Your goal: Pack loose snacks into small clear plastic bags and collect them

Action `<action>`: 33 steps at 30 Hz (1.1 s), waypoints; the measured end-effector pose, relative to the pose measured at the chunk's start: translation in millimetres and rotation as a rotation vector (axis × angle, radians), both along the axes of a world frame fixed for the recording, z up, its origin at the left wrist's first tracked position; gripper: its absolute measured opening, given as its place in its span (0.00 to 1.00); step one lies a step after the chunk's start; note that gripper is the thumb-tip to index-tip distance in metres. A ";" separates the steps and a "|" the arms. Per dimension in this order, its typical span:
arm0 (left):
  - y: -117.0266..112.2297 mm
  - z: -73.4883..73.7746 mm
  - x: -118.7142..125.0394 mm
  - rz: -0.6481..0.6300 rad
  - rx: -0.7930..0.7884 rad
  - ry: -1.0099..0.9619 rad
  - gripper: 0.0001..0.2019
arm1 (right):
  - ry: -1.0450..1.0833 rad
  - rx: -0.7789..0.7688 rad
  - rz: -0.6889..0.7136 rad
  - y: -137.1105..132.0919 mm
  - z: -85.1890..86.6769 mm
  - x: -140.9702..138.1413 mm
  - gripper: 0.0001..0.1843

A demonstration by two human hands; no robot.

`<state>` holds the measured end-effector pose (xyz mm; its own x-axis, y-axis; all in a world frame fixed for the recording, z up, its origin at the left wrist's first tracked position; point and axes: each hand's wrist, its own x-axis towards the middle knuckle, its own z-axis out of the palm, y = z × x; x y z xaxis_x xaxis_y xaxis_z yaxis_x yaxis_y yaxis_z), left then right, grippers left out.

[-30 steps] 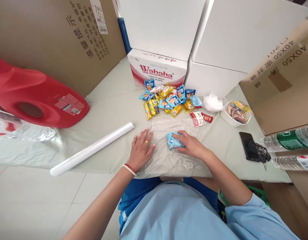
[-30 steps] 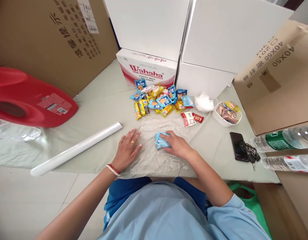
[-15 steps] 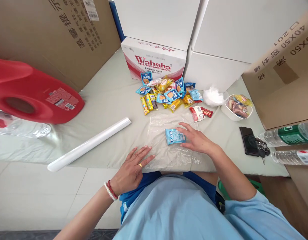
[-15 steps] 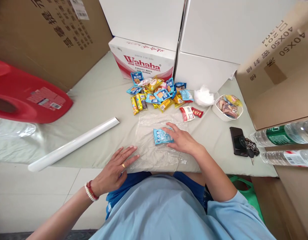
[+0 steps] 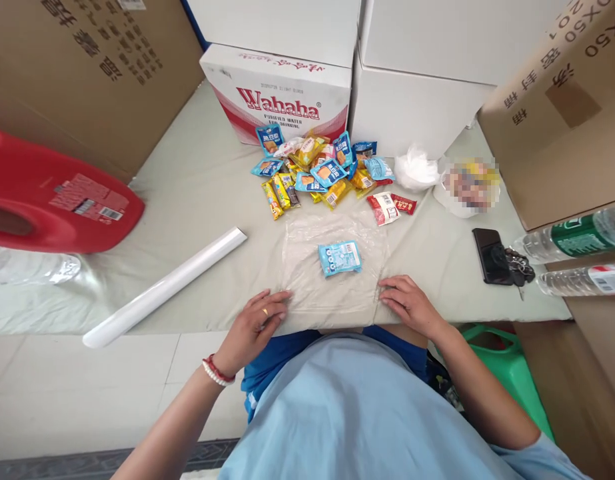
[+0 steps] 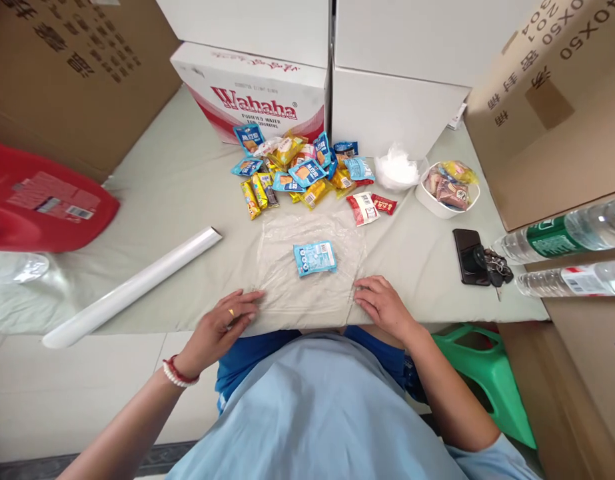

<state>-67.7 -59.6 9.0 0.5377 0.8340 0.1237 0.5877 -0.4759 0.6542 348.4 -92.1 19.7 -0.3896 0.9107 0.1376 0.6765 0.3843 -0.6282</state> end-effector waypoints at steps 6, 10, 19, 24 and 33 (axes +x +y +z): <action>38.7 35.1 4.8 0.157 -0.051 0.049 0.16 | -0.011 -0.085 0.043 42.1 39.7 4.8 0.19; 78.1 55.3 15.8 0.152 -0.006 0.096 0.18 | -0.067 -0.060 -0.026 75.1 53.7 8.9 0.19; 138.5 32.2 43.1 0.236 0.067 0.204 0.17 | -0.113 -0.245 -0.260 122.1 33.0 3.0 0.12; 112.1 59.2 46.9 0.609 0.465 0.139 0.14 | -0.420 -0.056 -0.414 117.4 32.7 -2.9 0.19; 29.9 55.4 116.5 0.178 0.254 0.130 0.17 | -0.414 0.013 -0.023 189.8 51.4 -63.3 0.24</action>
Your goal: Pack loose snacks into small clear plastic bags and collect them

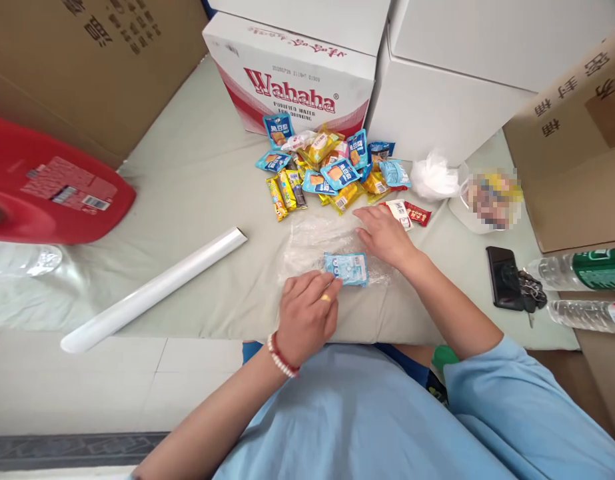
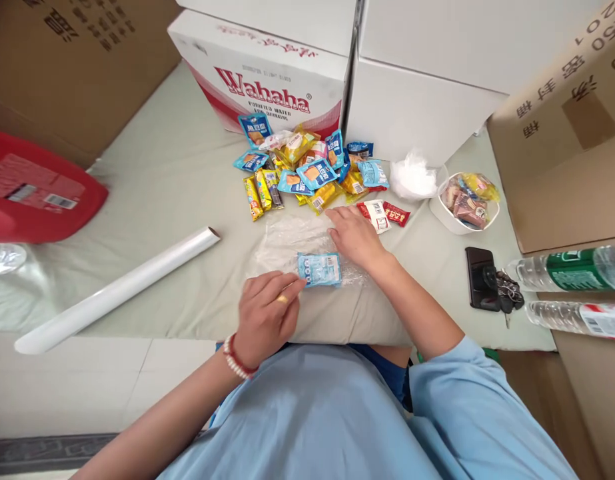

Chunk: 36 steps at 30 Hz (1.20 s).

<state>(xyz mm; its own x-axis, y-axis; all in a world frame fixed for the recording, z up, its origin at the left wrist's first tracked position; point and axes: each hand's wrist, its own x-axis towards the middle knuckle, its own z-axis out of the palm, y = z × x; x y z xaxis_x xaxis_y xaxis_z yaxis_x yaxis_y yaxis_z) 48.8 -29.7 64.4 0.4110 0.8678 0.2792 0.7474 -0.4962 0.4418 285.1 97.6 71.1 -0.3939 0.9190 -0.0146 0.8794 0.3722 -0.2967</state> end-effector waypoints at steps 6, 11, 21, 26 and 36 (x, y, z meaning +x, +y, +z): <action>40.4 -27.6 29.4 -0.041 -0.113 0.156 0.19 | -0.134 -0.238 -0.064 44.3 -13.9 -34.1 0.35; 43.6 -24.7 28.5 -0.072 -0.123 0.212 0.20 | -0.089 -0.402 0.037 57.0 -6.6 -25.3 0.10; 34.6 -30.3 33.0 0.035 -0.104 0.239 0.19 | -0.028 -0.120 0.287 -8.5 21.5 -15.9 0.14; 38.3 -38.3 26.3 0.033 -0.174 0.160 0.16 | 0.039 -0.131 0.209 -68.3 -12.1 -18.6 0.23; 42.5 -65.3 3.0 0.273 -0.285 -0.468 0.16 | 0.180 -0.114 0.060 -90.7 -43.6 -23.7 0.25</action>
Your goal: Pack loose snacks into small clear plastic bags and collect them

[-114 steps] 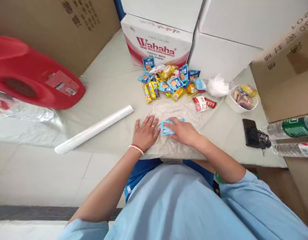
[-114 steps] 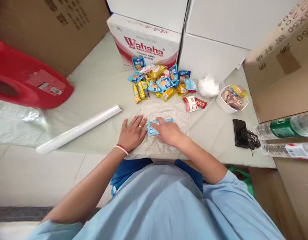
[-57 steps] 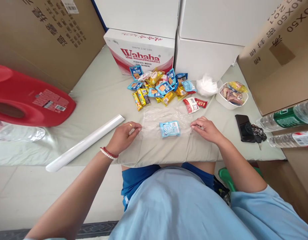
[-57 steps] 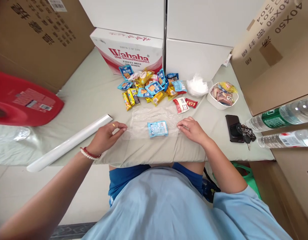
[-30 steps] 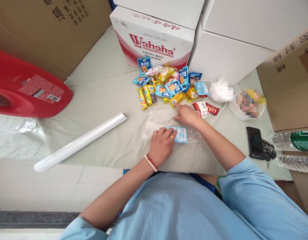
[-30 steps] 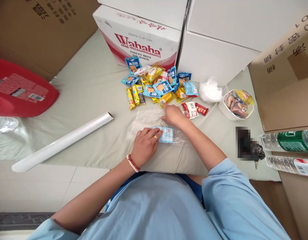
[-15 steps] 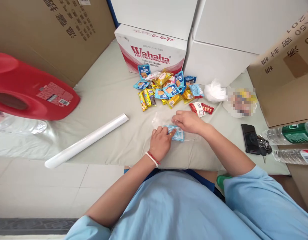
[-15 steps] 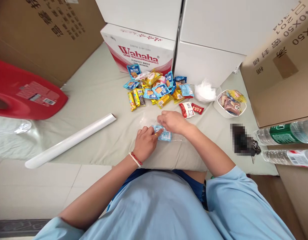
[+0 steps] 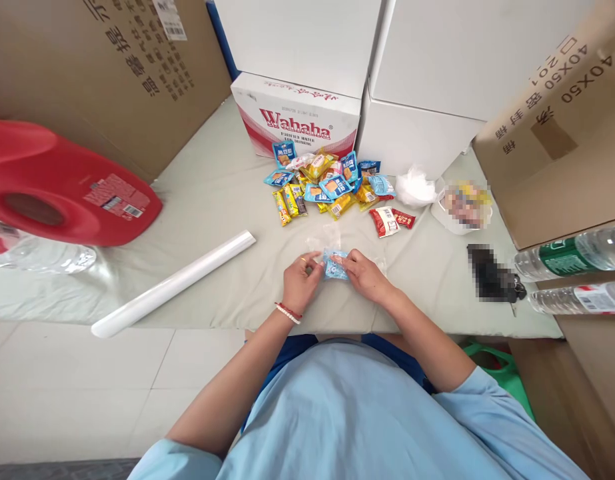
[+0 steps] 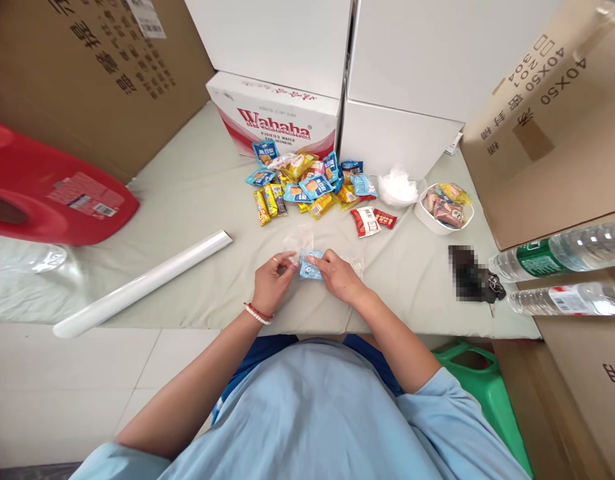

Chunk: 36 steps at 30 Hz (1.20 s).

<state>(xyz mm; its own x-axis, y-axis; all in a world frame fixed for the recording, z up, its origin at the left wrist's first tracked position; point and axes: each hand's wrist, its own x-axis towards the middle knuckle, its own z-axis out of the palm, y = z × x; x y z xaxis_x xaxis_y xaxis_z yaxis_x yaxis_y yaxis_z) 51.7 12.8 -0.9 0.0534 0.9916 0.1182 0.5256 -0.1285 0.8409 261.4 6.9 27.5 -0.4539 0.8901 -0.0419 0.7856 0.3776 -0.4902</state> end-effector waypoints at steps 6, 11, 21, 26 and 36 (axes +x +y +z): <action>26.0 7.3 -3.8 0.232 -0.171 0.098 0.31 | -0.097 0.008 0.025 1.3 -0.4 -2.2 0.26; 43.0 5.8 -20.4 0.197 -0.308 -0.021 0.08 | 0.029 0.026 0.107 -3.6 -2.8 -1.3 0.25; 34.9 31.8 -9.4 0.225 -0.393 -0.318 0.40 | 0.146 0.037 0.136 -10.5 -4.0 -4.6 0.22; 35.9 33.6 -4.9 0.262 -0.352 -0.138 0.35 | 0.160 0.003 0.111 -6.6 -4.2 -4.9 0.23; -8.9 27.7 24.8 -0.130 0.228 0.174 0.12 | 0.370 -0.008 0.114 -5.7 -9.0 1.7 0.14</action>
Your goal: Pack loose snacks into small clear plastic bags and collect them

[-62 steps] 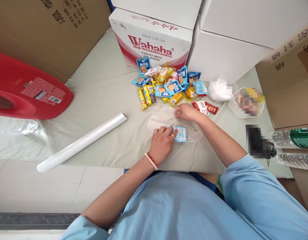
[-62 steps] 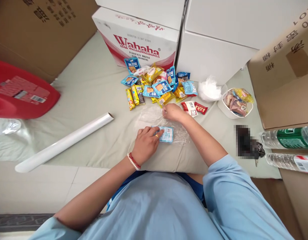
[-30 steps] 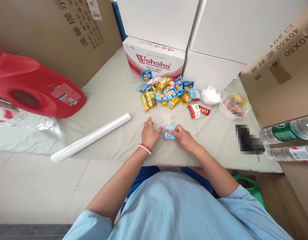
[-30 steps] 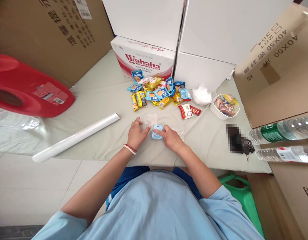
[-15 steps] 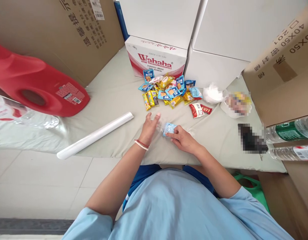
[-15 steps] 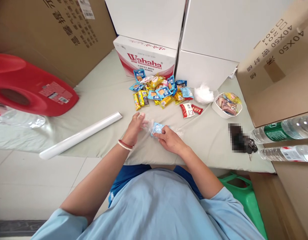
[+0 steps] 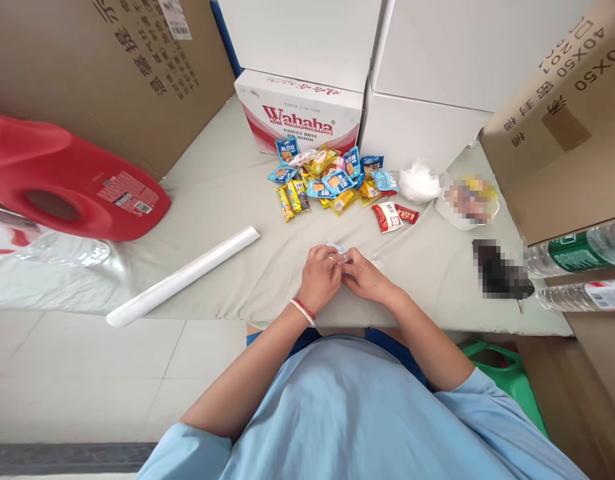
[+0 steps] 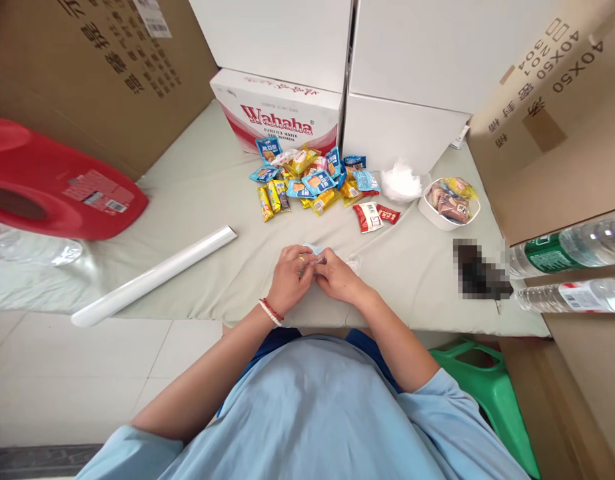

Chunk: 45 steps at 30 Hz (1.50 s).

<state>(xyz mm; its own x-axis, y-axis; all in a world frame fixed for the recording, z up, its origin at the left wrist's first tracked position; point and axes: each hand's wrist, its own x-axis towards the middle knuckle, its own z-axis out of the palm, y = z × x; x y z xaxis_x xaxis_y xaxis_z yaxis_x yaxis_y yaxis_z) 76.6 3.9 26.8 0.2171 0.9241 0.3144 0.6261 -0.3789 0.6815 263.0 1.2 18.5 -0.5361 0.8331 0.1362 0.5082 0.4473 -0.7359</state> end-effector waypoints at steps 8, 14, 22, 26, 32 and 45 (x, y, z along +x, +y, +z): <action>-22.5 -7.7 10.4 -0.143 0.042 0.548 0.26 | -0.001 -0.078 -0.663 2.1 0.9 54.5 0.21; -34.4 -14.9 13.9 -0.148 0.011 0.659 0.28 | -0.360 0.009 -0.631 -11.9 2.1 51.6 0.07; -27.6 -8.1 19.8 -0.166 -0.050 0.514 0.29 | -0.075 -0.142 -0.464 25.5 21.5 -1.5 0.05; -13.4 -8.7 -8.5 -0.263 -0.140 0.190 0.34 | -0.049 -0.071 -0.469 36.6 2.4 -28.2 0.07; 6.6 -15.7 -23.6 0.228 -0.262 -0.104 0.21 | 0.025 -0.058 -0.507 24.8 -7.3 -25.9 0.11; -36.0 -10.2 34.5 -0.261 0.134 0.188 0.22 | 0.557 -0.576 -0.619 -36.3 1.0 1.6 0.24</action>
